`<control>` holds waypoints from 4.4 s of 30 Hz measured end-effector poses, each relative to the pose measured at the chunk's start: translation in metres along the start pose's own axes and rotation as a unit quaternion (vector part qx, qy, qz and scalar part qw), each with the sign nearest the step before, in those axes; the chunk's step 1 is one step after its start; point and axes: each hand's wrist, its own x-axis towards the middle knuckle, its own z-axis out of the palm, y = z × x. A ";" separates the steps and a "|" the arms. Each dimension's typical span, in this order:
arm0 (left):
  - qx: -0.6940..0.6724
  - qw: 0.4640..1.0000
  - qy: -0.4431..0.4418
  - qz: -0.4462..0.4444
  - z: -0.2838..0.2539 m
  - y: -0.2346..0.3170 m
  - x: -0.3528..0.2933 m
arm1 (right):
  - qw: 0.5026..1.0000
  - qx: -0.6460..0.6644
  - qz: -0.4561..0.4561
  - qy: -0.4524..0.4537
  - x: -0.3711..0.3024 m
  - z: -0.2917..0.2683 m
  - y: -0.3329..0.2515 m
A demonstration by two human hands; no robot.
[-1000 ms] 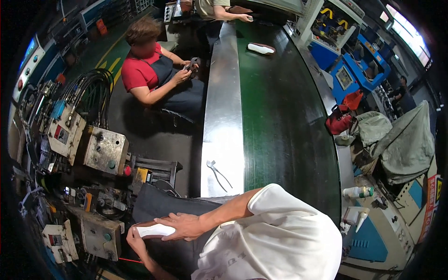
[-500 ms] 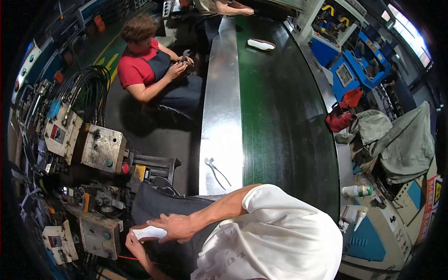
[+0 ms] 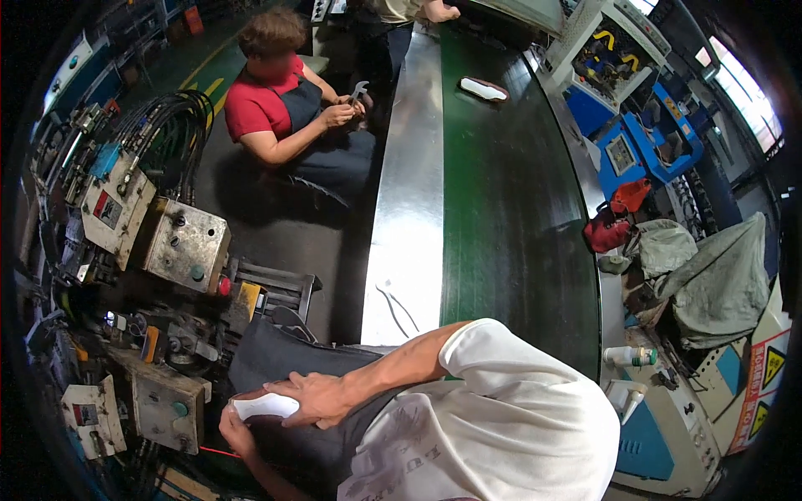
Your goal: Assembling shoe components and operating a lasting machine on a production line.
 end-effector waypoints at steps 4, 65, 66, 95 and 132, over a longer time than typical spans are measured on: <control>-0.029 0.999 -0.044 -0.001 0.004 0.018 0.011 | 1.000 0.000 0.009 0.005 -0.009 -0.002 0.005; 0.092 0.961 0.259 -0.035 0.075 -0.005 0.032 | 0.955 -0.170 -0.047 0.239 0.494 -0.150 0.026; 0.114 0.959 0.255 -0.041 0.077 -0.011 0.030 | 0.959 -0.163 -0.047 0.227 0.495 -0.148 0.022; 0.037 0.971 0.213 -0.102 0.065 0.003 0.022 | 0.952 -0.117 0.272 -0.081 0.187 0.048 0.133; 0.511 0.597 0.616 0.055 -0.285 -0.057 0.102 | 0.960 -0.162 0.227 -0.038 0.233 0.060 0.164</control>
